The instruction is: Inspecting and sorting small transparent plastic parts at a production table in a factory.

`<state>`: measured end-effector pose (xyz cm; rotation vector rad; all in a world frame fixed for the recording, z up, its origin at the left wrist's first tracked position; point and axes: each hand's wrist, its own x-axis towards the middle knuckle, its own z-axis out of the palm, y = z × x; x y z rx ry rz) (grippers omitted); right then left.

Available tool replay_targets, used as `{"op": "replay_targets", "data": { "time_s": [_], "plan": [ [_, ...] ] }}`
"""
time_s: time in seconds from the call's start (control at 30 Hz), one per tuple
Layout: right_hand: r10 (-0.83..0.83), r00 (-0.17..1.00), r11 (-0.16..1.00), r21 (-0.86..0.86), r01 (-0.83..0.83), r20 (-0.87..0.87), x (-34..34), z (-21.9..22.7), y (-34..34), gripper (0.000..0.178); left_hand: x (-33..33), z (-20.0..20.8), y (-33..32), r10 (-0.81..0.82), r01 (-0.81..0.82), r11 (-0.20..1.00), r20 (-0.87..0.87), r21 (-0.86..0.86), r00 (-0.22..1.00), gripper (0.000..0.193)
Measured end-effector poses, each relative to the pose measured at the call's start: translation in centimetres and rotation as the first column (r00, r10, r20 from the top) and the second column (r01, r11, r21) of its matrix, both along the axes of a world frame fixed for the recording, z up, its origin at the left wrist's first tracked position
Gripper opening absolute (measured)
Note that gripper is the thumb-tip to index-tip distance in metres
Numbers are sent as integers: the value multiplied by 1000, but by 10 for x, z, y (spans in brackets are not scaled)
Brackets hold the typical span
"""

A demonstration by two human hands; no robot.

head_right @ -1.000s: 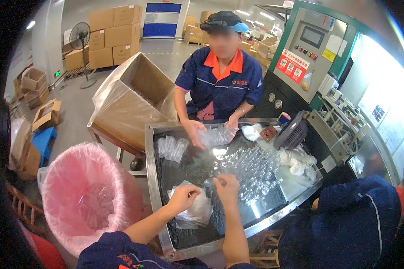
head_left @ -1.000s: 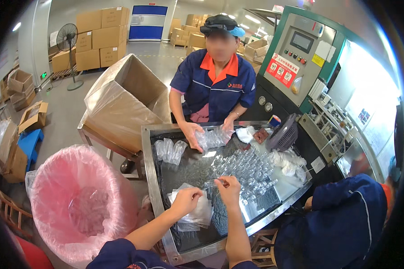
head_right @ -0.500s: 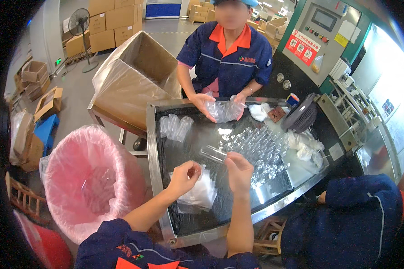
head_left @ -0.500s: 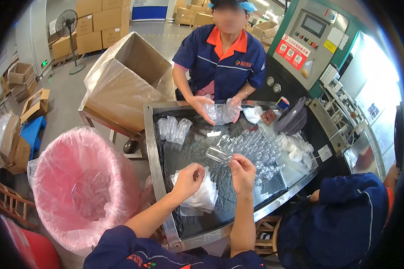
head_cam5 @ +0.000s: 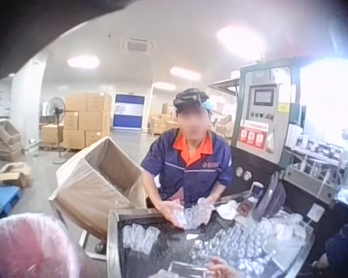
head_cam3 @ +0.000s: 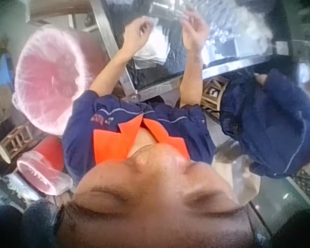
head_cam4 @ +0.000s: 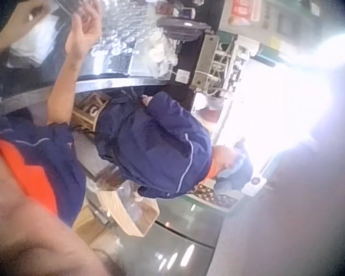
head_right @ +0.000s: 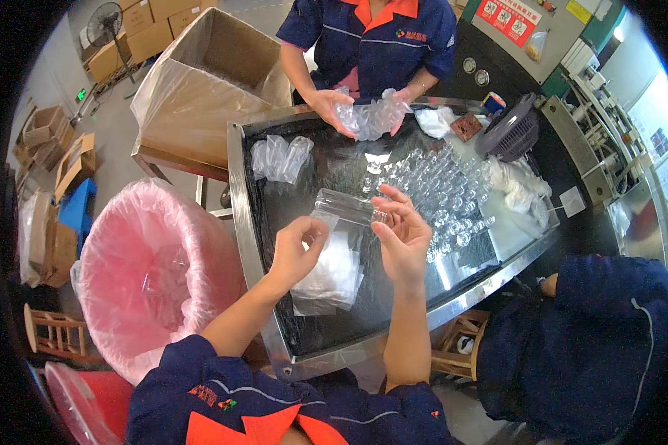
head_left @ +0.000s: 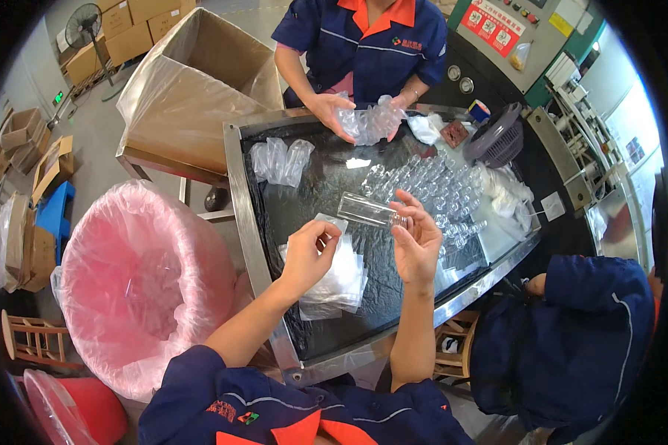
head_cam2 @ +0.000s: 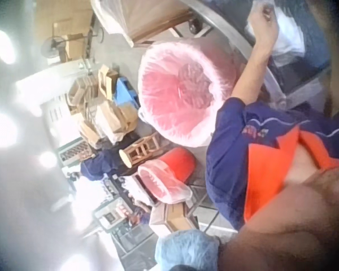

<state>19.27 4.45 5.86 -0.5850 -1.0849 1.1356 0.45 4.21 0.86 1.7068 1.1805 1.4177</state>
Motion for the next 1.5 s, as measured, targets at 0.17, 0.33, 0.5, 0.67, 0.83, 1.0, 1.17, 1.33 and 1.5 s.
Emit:
{"op": "replay_targets", "data": {
  "time_s": [0.17,0.33,0.5,0.67,0.83,1.0,1.17,1.33,1.5],
  "plan": [
    [12,1000,999,38,-13,14,-2,0,-3,31,0,-1,-1,-40,40,999,30,-26,999,11],
    [3,999,998,57,-5,40,-4,0,-4,30,-1,6,-4,-36,42,993,65,-107,997,8],
    [16,999,998,58,-18,37,-6,2,-4,31,0,6,-3,-26,36,994,97,-103,995,8],
    [4,1000,999,40,-5,31,-6,1,-3,31,0,2,0,-4,5,1000,30,-20,1000,10],
    [49,996,998,29,-47,-71,-4,-2,-3,28,0,5,-1,3,-2,999,17,-36,1000,9],
    [48,995,999,30,-46,-82,-4,-1,-3,27,1,2,0,9,-6,998,37,-70,999,6],
    [58,992,998,35,-54,-115,-3,-4,-2,24,2,0,1,50,-30,992,160,-126,986,6],
    [133,950,985,-66,-158,-284,2,-10,-1,20,0,1,0,41,-26,994,144,-105,989,7],
    [205,898,967,-59,-247,-389,3,-12,0,22,-3,3,0,68,-67,997,43,-23,997,9]
  ]
}}
